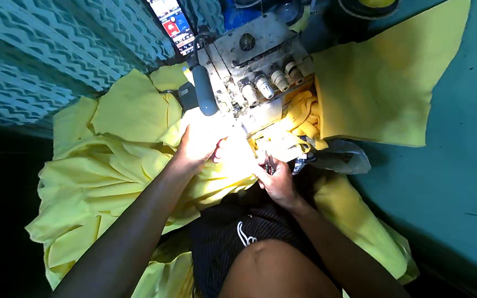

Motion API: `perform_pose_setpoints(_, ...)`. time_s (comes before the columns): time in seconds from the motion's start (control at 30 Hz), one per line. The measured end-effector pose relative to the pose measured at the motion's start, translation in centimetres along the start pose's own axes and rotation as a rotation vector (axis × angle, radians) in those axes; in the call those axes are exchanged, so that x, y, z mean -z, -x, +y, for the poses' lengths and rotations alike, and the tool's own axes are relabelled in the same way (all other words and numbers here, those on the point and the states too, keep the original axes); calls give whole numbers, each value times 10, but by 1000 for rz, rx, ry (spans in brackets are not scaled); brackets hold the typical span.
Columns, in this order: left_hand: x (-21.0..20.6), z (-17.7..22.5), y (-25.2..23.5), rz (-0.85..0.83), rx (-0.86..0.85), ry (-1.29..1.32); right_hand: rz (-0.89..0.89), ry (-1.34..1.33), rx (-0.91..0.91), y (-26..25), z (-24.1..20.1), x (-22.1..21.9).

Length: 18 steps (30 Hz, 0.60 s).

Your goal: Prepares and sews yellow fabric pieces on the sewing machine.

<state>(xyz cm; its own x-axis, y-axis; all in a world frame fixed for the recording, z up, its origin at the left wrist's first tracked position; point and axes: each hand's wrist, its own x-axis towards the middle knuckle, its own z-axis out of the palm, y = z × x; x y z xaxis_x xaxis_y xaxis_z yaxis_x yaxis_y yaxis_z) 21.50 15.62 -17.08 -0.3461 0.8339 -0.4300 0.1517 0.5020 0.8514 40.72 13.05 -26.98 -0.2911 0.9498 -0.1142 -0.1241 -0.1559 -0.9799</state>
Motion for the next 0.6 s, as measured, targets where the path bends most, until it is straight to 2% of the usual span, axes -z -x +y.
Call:
perform_pose_setpoints(0.47, -1, 1, -3, 22, 33, 41, -10, 42, -13, 0, -6, -1)
perform_pose_setpoints(0.53, 1, -1, -1, 38, -51, -80, -3, 43, -21, 2, -6, -2)
perform_pose_setpoints(0.6, 5, -7, 8, 150, -348, -501, 2, 29, -38, 6, -9, -3)
